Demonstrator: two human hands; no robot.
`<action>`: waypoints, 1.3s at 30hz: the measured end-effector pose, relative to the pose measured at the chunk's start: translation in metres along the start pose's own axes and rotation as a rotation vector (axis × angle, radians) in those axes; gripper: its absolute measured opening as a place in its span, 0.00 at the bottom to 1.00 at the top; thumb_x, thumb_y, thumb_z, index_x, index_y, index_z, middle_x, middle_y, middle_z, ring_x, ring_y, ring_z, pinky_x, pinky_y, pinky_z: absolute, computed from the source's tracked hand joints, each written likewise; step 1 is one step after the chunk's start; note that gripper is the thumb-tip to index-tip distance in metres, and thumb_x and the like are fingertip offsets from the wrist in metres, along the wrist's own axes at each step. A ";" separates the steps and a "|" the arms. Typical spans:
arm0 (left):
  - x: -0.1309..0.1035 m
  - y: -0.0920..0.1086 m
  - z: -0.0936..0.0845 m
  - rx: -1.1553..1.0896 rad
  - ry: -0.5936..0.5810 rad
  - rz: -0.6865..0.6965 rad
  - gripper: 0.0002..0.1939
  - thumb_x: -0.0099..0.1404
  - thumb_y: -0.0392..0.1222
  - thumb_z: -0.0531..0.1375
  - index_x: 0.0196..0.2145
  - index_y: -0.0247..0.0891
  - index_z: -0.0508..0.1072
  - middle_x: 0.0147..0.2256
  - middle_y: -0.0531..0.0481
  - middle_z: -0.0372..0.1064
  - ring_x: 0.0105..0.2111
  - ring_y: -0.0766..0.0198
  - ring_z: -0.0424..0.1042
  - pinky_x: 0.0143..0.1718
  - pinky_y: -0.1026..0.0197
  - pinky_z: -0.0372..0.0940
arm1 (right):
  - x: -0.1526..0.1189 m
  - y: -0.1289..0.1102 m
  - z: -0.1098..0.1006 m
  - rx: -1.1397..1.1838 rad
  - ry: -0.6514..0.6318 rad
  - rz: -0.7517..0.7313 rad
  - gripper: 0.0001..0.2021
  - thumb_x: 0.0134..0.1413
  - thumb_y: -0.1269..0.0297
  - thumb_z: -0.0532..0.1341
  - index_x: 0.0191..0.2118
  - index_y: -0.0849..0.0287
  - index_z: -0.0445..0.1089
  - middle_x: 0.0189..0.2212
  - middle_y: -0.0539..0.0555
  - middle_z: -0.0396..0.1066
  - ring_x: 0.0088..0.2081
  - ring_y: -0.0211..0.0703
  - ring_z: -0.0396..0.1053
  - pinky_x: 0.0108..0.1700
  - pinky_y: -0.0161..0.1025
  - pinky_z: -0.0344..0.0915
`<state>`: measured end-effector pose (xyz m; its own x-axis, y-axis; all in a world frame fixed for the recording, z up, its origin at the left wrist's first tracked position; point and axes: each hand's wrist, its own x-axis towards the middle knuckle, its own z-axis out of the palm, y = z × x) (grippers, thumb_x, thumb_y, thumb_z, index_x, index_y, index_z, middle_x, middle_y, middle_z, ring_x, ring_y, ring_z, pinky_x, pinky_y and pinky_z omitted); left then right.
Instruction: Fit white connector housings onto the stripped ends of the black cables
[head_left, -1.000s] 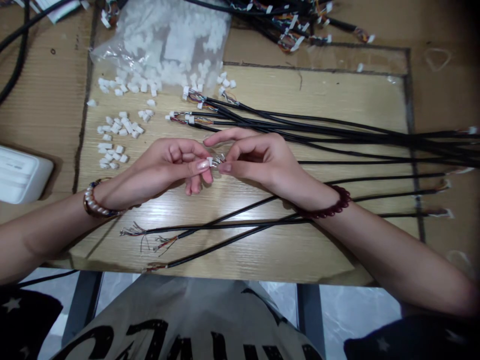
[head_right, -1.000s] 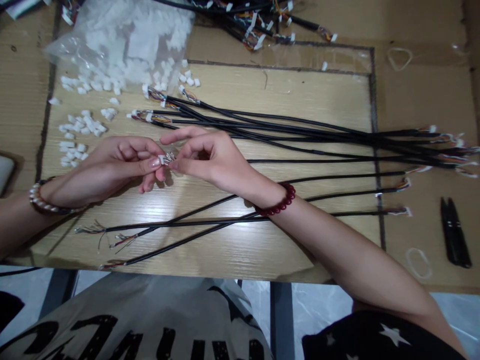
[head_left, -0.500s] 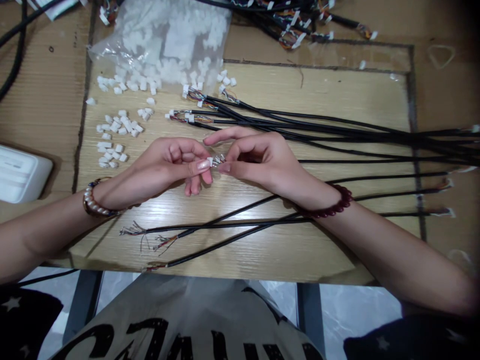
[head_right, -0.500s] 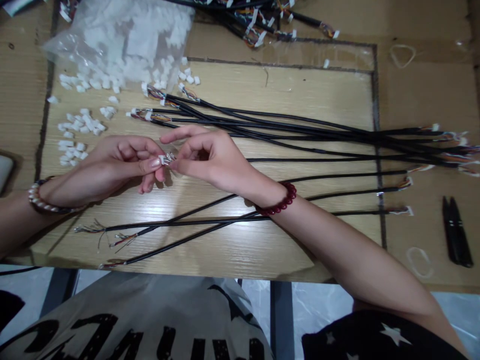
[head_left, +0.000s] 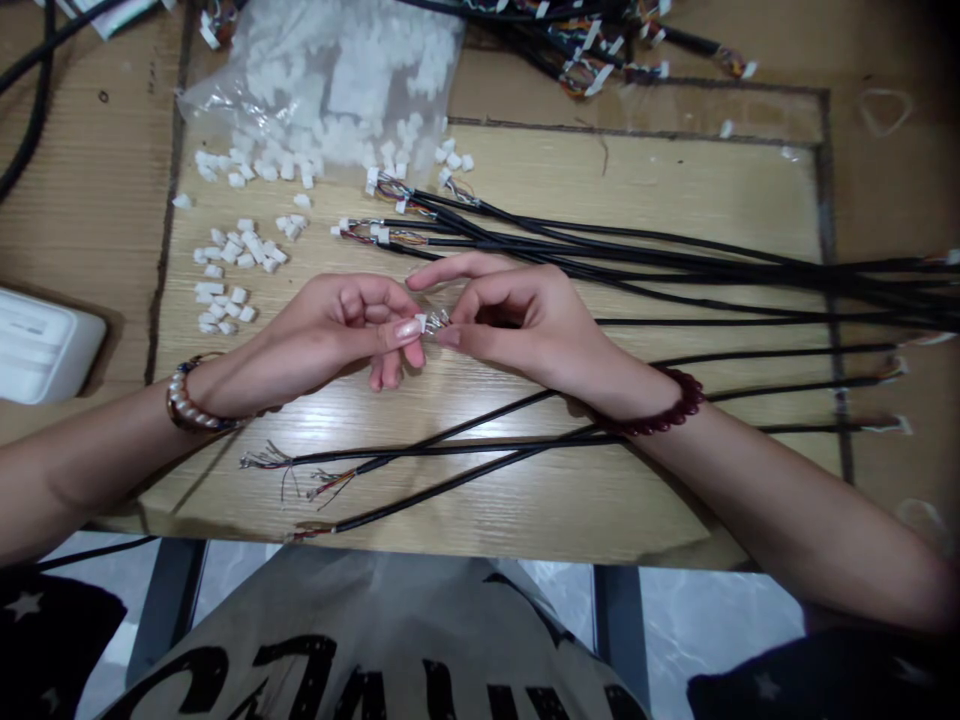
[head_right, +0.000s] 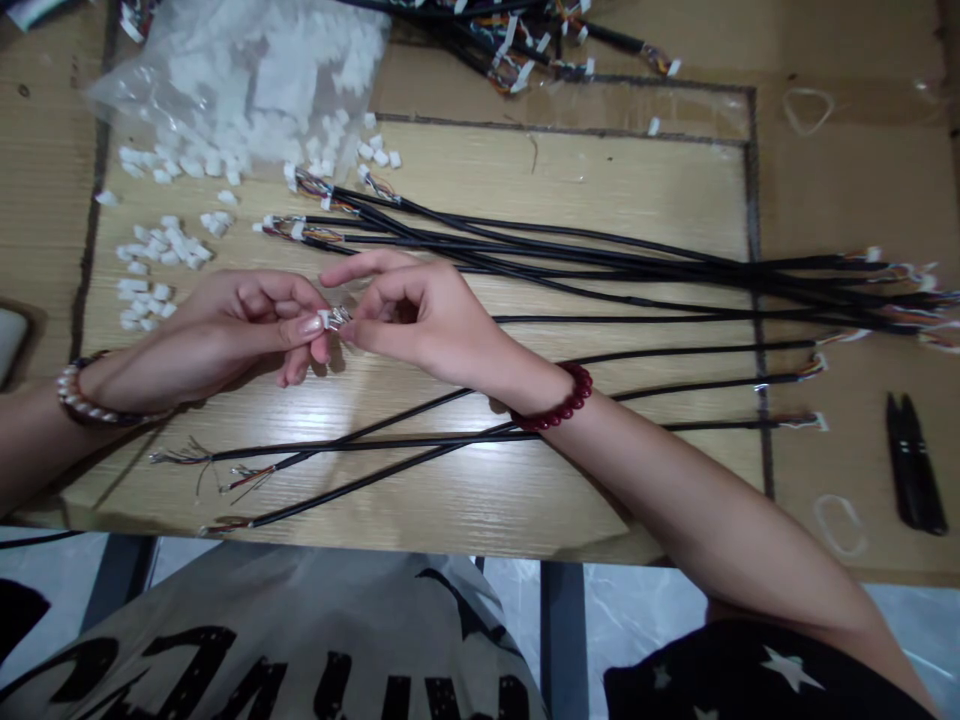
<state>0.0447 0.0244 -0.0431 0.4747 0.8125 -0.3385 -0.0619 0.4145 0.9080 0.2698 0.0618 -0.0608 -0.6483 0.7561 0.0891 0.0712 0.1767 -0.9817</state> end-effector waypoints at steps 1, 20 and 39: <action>0.000 0.000 0.000 0.006 0.004 -0.005 0.14 0.63 0.47 0.74 0.33 0.32 0.79 0.29 0.50 0.80 0.21 0.73 0.74 0.24 0.75 0.70 | 0.000 0.000 0.000 -0.006 -0.002 -0.006 0.10 0.56 0.63 0.74 0.26 0.58 0.78 0.54 0.55 0.78 0.52 0.48 0.75 0.57 0.46 0.70; 0.000 -0.002 0.001 0.045 0.024 0.029 0.14 0.64 0.47 0.73 0.32 0.33 0.78 0.28 0.48 0.79 0.20 0.71 0.74 0.23 0.73 0.69 | -0.003 0.001 0.005 -0.031 0.041 -0.052 0.08 0.60 0.60 0.71 0.31 0.56 0.79 0.57 0.56 0.76 0.57 0.49 0.74 0.62 0.50 0.67; 0.001 -0.009 -0.004 -0.088 0.105 0.063 0.10 0.66 0.43 0.72 0.34 0.33 0.80 0.30 0.48 0.79 0.21 0.72 0.72 0.24 0.71 0.69 | 0.001 0.001 0.007 0.117 0.181 0.063 0.11 0.54 0.55 0.75 0.32 0.57 0.81 0.60 0.56 0.75 0.50 0.46 0.76 0.53 0.43 0.73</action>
<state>0.0428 0.0232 -0.0531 0.3730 0.8746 -0.3097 -0.1675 0.3917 0.9047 0.2637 0.0578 -0.0628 -0.4981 0.8659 0.0453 0.0120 0.0591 -0.9982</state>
